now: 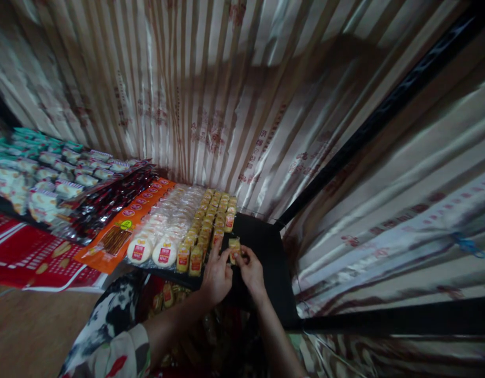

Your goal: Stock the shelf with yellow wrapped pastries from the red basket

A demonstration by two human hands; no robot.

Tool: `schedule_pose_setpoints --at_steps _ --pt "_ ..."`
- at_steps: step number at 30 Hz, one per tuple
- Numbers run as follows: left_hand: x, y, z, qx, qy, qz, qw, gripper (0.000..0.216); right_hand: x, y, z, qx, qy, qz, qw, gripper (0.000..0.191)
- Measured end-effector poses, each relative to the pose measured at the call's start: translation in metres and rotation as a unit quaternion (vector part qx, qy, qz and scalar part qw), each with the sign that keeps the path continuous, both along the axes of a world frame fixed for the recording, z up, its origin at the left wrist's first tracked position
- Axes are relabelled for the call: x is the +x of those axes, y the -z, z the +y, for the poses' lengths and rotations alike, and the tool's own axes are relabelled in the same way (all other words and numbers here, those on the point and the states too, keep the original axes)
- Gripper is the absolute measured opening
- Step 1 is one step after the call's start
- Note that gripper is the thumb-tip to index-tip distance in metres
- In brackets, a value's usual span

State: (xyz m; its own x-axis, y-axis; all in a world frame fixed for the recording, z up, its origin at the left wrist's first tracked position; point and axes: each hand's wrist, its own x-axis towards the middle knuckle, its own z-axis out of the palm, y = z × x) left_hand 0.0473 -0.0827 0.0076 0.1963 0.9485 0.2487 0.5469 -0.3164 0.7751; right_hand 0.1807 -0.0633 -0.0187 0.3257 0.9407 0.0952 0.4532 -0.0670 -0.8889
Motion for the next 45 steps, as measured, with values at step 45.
schedule_pose_setpoints --at_steps 45 --pt "0.016 0.019 -0.004 -0.152 -0.021 -0.147 0.977 0.038 -0.026 0.004 0.038 0.021 0.107 -0.013 0.994 0.048"
